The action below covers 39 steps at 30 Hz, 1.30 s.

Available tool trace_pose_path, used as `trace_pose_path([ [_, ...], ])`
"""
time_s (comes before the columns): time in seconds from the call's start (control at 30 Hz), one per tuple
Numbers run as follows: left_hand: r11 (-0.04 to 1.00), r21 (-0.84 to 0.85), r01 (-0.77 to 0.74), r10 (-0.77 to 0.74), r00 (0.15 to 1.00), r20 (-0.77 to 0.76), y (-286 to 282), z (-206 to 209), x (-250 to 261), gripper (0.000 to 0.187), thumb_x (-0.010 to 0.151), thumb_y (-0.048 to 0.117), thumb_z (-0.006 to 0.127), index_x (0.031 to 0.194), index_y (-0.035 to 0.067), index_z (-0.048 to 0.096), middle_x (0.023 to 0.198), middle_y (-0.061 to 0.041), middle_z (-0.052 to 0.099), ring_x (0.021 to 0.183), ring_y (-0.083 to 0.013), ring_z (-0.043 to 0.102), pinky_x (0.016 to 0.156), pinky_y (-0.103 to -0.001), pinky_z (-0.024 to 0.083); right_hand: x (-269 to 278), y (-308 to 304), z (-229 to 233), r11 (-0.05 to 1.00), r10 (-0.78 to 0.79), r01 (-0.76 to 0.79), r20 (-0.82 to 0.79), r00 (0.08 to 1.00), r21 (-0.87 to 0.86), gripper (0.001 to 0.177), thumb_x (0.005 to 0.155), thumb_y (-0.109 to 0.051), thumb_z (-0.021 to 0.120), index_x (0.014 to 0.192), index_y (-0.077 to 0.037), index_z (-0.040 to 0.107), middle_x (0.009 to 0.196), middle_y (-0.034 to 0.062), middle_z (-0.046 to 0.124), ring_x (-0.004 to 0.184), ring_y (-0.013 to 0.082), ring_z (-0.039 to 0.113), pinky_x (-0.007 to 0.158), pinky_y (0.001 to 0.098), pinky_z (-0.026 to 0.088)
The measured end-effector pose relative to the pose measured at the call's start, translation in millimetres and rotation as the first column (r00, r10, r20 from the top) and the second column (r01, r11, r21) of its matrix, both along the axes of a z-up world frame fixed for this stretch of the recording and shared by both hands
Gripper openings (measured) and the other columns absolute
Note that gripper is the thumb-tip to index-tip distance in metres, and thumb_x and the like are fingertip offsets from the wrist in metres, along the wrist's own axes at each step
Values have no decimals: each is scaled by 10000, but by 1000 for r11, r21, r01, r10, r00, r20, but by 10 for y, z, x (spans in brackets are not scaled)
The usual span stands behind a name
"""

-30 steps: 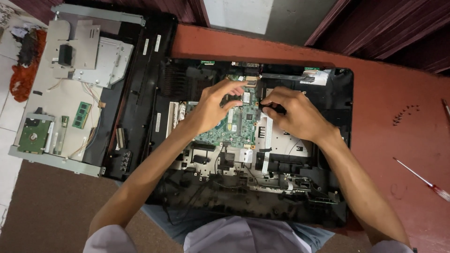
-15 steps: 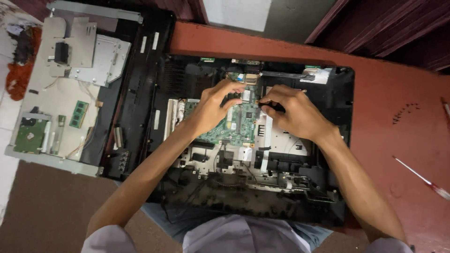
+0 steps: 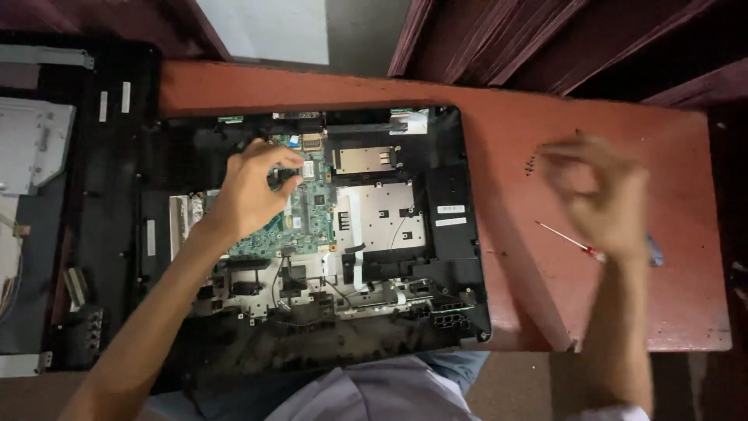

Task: The person works on the internal components of an open electronic device, likely a printer, using a screwdriver to tighten screws on the circuit board. They also use their hands to connect and adjust small ribbon cables and connectors on the motherboard.

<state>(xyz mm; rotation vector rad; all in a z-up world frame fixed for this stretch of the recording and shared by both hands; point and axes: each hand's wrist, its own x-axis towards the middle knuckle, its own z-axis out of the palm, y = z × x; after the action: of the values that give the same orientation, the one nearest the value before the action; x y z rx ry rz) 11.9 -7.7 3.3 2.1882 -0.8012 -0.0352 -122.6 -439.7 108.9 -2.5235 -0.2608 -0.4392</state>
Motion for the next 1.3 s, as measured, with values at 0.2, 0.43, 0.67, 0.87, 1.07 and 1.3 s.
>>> trace_pose_path([
  [0.2,996,-85,-8,25,980,199,-549,455,-231,241,908,50,762,1140,74,701,1087,-92,729,1059,-262,616,959,-409,483,-909,-1058,-574,917,-393,360,-229,890,-174,211,975,-32,734,1163,-119,779,1029,53,734,851,164,654,772,346,488],
  [0.43,933,-82,350,-334,929,160,-2315,382,-270,125,991,154,656,1007,54,729,981,-75,686,948,-231,579,845,-385,461,-1111,-1009,-963,928,-373,371,-155,915,-44,164,1015,-147,705,1141,-55,758,1083,89,744,936,262,706,875,396,577],
  [0.67,920,-45,390,-389,921,29,-3609,-214,26,82,961,-9,610,988,45,666,993,-116,626,908,-313,682,705,-430,532,-999,-848,-1111,840,-451,532,406,795,-109,100,1030,10,732,1130,10,729,1161,172,689,1017,378,609,945,479,422],
  [0.87,950,-29,312,-313,945,-90,-3884,-445,157,93,936,12,658,976,95,669,1010,-73,648,919,-271,703,716,-440,546,-1130,-892,-1174,852,-453,521,440,776,-41,105,1007,101,619,1061,54,696,1071,198,712,969,357,632,901,443,486],
  [1.07,934,-100,343,-348,937,-38,-3455,-74,244,76,915,73,674,955,137,685,912,-105,685,957,-388,712,802,-497,583,-955,188,-834,918,-287,268,24,958,292,81,884,-59,728,953,-39,766,863,200,715,810,465,675,702,505,539],
  [1.3,942,-217,257,-228,962,151,-2230,713,265,94,920,56,736,999,104,722,862,-94,703,875,-311,719,788,-389,566,-828,406,-783,959,77,4,-276,958,283,781,754,110,611,1508,-52,489,1399,245,528,1314,515,507,1113,592,442],
])
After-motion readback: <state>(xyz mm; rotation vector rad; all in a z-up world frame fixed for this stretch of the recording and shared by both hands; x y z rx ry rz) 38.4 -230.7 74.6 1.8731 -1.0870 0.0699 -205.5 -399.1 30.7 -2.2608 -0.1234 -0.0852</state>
